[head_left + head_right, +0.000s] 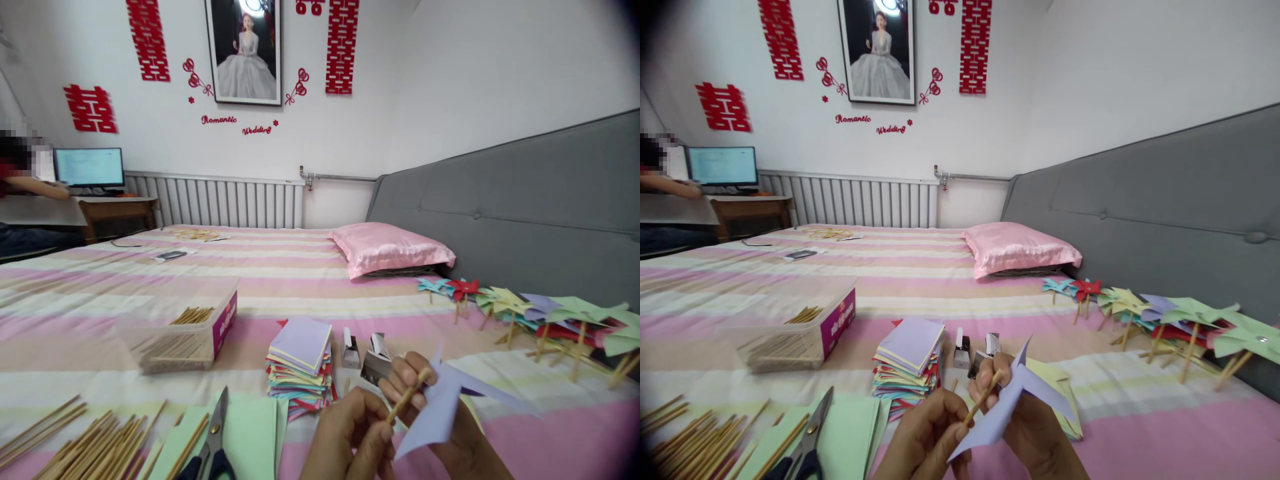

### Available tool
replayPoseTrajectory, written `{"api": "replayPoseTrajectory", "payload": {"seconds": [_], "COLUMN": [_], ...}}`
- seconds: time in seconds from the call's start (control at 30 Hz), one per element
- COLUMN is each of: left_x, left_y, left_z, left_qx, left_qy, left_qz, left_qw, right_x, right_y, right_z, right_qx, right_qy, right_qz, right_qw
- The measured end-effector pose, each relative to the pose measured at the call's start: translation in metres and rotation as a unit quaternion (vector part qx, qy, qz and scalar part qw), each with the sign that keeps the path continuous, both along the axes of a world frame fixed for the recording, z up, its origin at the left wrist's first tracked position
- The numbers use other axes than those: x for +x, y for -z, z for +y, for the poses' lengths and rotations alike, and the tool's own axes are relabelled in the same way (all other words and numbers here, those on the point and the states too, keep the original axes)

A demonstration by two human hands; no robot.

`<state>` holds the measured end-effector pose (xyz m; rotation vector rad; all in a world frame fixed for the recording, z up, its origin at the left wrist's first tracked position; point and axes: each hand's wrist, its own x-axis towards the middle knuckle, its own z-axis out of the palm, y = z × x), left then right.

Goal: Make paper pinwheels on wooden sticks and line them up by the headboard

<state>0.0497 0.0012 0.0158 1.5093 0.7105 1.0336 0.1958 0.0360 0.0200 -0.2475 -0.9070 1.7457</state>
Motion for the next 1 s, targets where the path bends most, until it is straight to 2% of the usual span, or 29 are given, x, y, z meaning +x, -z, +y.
{"api": "replayPoseTrajectory", "payload": {"seconds": [0.07, 0.23, 0.53, 1.0], "left_x": [0.000, -0.001, -0.001, -0.004], "left_y": [0.001, 0.000, -0.008, -0.016], "left_z": [0.000, -0.001, -0.001, -0.006], "left_qx": [0.005, 0.012, 0.036, 0.047], "left_qy": [0.001, 0.003, -0.025, -0.060], "left_qz": [-0.003, 0.000, 0.034, 0.078], "left_qw": [1.000, 1.000, 0.998, 0.994], "right_x": [0.000, 0.004, 0.007, 0.003], "right_y": [0.001, 0.007, -0.002, -0.009], "right_z": [-0.001, 0.002, 0.006, 0.002], "right_qx": [0.012, 0.055, 0.045, 0.032], "right_qy": [-0.007, 0.044, 0.068, 0.078], "right_qz": [-0.011, -0.038, -0.091, -0.103], "right_qw": [1.000, 0.997, 0.992, 0.991]}}
